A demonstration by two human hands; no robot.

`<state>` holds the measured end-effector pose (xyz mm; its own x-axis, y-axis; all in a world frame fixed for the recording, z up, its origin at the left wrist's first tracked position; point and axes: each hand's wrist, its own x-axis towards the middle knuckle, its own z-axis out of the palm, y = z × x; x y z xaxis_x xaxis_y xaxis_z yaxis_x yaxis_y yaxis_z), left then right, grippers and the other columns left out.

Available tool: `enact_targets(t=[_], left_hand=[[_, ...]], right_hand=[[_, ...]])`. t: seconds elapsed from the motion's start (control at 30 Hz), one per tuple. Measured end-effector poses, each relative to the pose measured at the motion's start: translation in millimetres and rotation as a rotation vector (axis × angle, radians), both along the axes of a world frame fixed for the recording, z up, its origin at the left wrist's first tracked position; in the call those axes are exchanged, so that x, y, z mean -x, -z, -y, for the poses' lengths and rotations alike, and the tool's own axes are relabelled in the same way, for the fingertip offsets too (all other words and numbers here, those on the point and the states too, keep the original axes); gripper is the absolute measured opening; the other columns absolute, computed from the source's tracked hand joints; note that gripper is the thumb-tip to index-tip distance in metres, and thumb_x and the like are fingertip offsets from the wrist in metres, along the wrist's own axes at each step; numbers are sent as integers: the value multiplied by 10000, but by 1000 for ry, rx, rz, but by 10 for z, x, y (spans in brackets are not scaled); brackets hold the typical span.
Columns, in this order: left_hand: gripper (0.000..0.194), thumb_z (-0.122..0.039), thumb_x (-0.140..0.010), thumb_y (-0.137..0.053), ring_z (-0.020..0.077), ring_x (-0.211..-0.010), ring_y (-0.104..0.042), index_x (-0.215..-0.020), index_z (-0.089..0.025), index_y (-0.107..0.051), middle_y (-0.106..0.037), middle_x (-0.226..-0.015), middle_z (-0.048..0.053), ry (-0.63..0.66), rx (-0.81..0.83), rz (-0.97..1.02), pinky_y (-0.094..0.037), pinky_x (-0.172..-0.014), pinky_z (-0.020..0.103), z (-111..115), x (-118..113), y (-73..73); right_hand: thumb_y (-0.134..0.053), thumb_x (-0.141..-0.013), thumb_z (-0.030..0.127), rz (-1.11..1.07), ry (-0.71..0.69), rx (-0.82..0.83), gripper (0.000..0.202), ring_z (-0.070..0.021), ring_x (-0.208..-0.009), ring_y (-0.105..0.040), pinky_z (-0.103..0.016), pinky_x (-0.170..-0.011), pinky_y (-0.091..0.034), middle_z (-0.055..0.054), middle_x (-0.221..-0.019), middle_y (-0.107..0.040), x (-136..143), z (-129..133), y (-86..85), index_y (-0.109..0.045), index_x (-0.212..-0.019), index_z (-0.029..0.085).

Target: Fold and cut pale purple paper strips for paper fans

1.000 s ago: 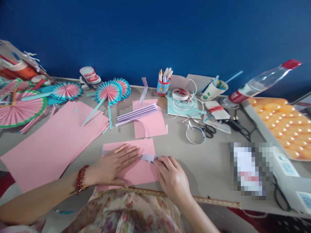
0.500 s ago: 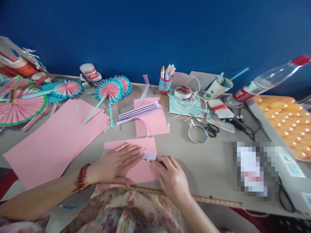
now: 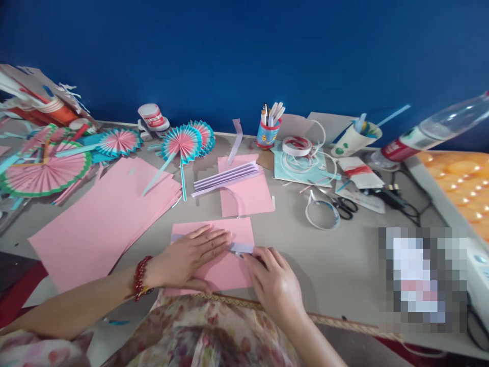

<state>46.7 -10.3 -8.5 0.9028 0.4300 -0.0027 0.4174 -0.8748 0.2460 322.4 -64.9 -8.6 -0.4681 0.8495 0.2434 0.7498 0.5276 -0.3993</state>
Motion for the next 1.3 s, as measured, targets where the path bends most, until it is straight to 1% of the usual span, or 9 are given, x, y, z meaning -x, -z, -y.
enact_targets(t=[0.1,0.23,0.43,0.6,0.73,0.83,0.97,1.17,1.3], left_hand=[[918,-699,-963,-354,257,-1539,-94,-1594,-88,-86,-154,-1651,105,3,-5,8,-41,-1261,468,1,6,11],[933,-697,-956,-379,265,-1536,-114,-1593,-79,-90,-186,-1643,127,3,-12,7,-84,-1258,477,-1,4,-3],[941,-716,-956,-339,268,-1537,-113,-1594,-79,-69,-143,-1649,129,8,24,-1,-67,-1259,478,-8,-9,1],[987,-748,-935,-339,264,-1538,-105,-1597,-88,-22,-152,-1648,142,-6,50,21,-72,-1260,460,-13,41,-58],[990,-765,-925,-330,276,-1538,-101,-1599,-104,-34,-158,-1648,138,-50,18,0,-53,-1257,475,16,149,-113],[945,-743,-946,-310,254,-1538,-103,-1598,-106,-63,-169,-1649,109,-31,-11,-38,-41,-1259,450,48,204,-74],[950,-761,-937,-274,256,-1539,-91,-1596,-100,-97,-155,-1651,107,-19,-31,-63,-43,-1256,449,62,213,-11],[963,-774,-929,-256,265,-1537,-101,-1595,-95,-106,-147,-1651,121,-15,-55,-79,-47,-1251,446,50,195,-23],[964,-782,-924,-242,266,-1537,-111,-1596,-104,-115,-139,-1653,116,-18,-55,-87,-31,-1249,443,50,198,-17]], right_hand=[[-467,-962,119,7,12,-5,294,-216,-892,-556,-350,-812,-498,-100,-1027,-627,42,10,-11,-686,-1151,167],[-456,-965,132,12,16,-18,312,-213,-904,-568,-331,-809,-501,-102,-1050,-627,49,45,-1,-684,-1173,180],[-454,-962,166,9,53,-49,324,-217,-924,-581,-337,-808,-506,-104,-1075,-608,88,68,74,-683,-1189,202],[-446,-967,153,32,83,-47,310,-206,-899,-582,-322,-791,-507,-103,-1063,-607,140,83,21,-703,-1132,199],[-441,-961,143,42,90,-44,312,-204,-903,-586,-314,-784,-506,-103,-1063,-608,147,77,-24,-711,-1108,197],[-436,-964,156,38,78,-49,320,-205,-904,-592,-321,-789,-512,-105,-1057,-613,147,59,-27,-708,-1130,193],[-447,-964,162,37,77,-51,320,-214,-917,-593,-339,-801,-520,-109,-1068,-617,167,43,-9,-706,-1149,194],[-448,-969,151,23,64,-31,318,-215,-932,-585,-345,-818,-521,-111,-1072,-619,196,63,-9,-702,-1158,181],[-448,-966,142,45,80,-66,322,-216,-923,-588,-339,-818,-512,-113,-1069,-620,232,63,-2,-703,-1159,180]])
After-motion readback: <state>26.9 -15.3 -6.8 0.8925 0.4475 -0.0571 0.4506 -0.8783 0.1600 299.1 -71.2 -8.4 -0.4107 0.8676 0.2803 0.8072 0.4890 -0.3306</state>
